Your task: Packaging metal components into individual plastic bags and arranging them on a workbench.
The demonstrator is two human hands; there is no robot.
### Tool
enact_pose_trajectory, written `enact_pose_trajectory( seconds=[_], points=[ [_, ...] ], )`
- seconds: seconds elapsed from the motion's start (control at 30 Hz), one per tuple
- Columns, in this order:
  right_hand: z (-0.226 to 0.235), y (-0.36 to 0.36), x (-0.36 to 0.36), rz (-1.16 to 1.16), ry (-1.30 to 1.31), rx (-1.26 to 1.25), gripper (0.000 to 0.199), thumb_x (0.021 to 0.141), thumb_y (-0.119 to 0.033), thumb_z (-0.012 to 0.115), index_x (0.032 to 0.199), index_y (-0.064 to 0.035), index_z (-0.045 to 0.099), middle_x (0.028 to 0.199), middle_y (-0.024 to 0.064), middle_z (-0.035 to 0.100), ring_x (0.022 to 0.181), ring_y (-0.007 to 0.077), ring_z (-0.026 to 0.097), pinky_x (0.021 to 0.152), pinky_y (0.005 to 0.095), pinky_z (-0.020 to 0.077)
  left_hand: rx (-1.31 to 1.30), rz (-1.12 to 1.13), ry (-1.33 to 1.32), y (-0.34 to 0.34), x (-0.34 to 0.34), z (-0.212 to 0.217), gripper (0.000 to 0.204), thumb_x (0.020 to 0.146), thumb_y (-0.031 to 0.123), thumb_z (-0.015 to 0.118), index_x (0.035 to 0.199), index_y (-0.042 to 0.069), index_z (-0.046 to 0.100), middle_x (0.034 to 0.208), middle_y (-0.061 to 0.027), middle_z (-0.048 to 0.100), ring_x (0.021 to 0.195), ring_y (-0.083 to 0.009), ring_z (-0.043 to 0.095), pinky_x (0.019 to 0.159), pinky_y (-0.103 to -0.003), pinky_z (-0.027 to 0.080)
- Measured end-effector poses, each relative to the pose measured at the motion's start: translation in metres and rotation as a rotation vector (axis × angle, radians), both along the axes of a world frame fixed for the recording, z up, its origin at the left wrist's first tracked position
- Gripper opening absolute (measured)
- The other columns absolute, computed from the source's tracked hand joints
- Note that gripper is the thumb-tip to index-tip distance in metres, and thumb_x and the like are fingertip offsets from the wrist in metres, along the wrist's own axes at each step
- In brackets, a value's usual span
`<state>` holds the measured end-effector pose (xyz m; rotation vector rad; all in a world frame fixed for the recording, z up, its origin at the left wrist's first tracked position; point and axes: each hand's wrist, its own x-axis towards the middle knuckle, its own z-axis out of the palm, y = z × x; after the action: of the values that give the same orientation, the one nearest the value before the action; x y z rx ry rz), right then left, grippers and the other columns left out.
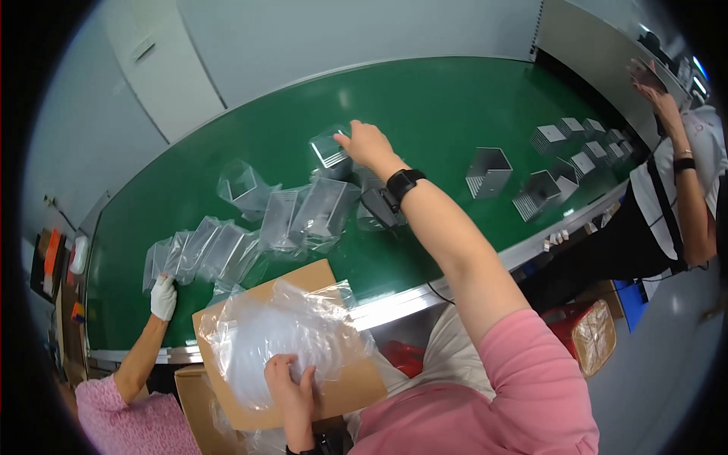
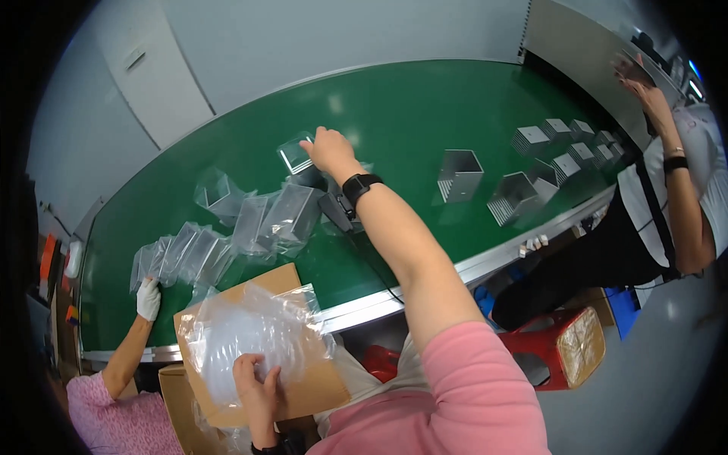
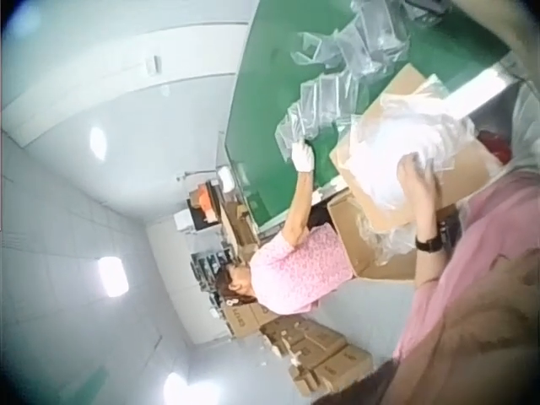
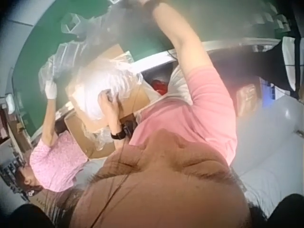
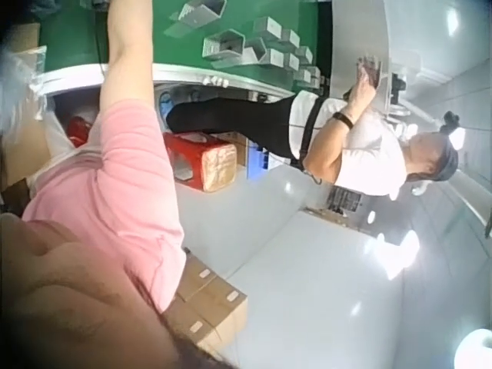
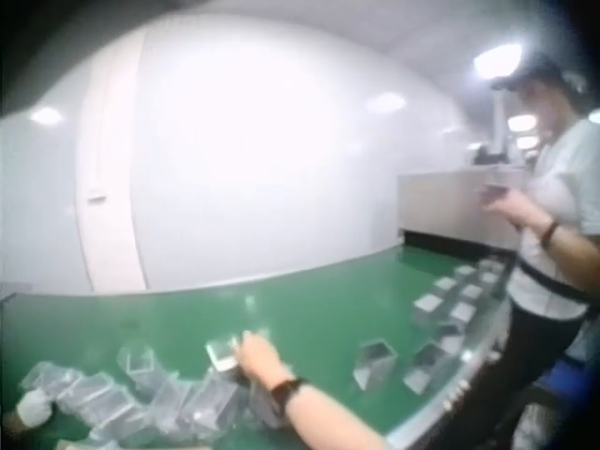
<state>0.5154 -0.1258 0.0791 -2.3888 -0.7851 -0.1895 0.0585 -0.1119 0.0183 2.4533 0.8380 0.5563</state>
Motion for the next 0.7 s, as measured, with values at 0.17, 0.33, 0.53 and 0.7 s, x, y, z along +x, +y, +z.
enact_pose_trajectory(
  seconds=[0.17, 0.33, 0.53, 0.7],
  points=[
    [0.016, -0.109, 0.041, -0.096, -0.334, -0.259, 0.018, 0.082, -0.012, 0.054, 0.085, -0.0010, 0.068, 0.093, 0.0221, 0.067, 0.090, 0.0375, 0.066, 0.076, 0.0455, 0.0545, -0.150, 0.046, -0.101, 0.004, 0.002, -0.003, 0.012, 0.075, 0.002, 0.068, 0.084, 0.000, 0.060, 0.094, -0.0135, 0.057, 0.087, -0.0297, 0.055, 0.074, -0.035, 0.045],
    [0.020, -0.231, 0.073, -0.116, -0.093, -0.624, 0.040, 0.087, -0.035, 0.059, 0.098, 0.0033, 0.066, 0.103, 0.0241, 0.065, 0.097, 0.0404, 0.061, 0.084, 0.0471, 0.0495, -0.084, 0.061, -0.224, 0.007, 0.003, 0.004, 0.004, 0.080, 0.003, 0.063, 0.083, 0.000, 0.062, 0.084, -0.0144, 0.060, 0.079, -0.0300, 0.058, 0.068, -0.035, 0.047],
    [0.005, -0.271, 0.041, -0.112, -0.280, -0.496, 0.014, 0.077, -0.011, 0.068, 0.087, -0.0014, 0.066, 0.095, 0.0201, 0.065, 0.095, 0.0378, 0.062, 0.082, 0.0470, 0.0502, -0.088, 0.138, -0.183, -0.002, 0.021, 0.004, 0.012, 0.078, 0.004, 0.067, 0.090, 0.000, 0.064, 0.082, -0.0131, 0.064, 0.071, -0.0280, 0.062, 0.067, -0.033, 0.050],
    [0.028, -0.245, -0.025, -0.031, -0.399, -0.198, 0.013, 0.084, -0.011, 0.063, 0.088, 0.0011, 0.061, 0.084, 0.0181, 0.064, 0.077, 0.0352, 0.061, 0.069, 0.0402, 0.0500, -0.156, 0.180, -0.265, -0.006, 0.021, -0.004, 0.014, 0.080, 0.006, 0.069, 0.091, -0.001, 0.065, 0.080, -0.0132, 0.064, 0.069, -0.0229, 0.062, 0.065, -0.031, 0.050]
  ],
)
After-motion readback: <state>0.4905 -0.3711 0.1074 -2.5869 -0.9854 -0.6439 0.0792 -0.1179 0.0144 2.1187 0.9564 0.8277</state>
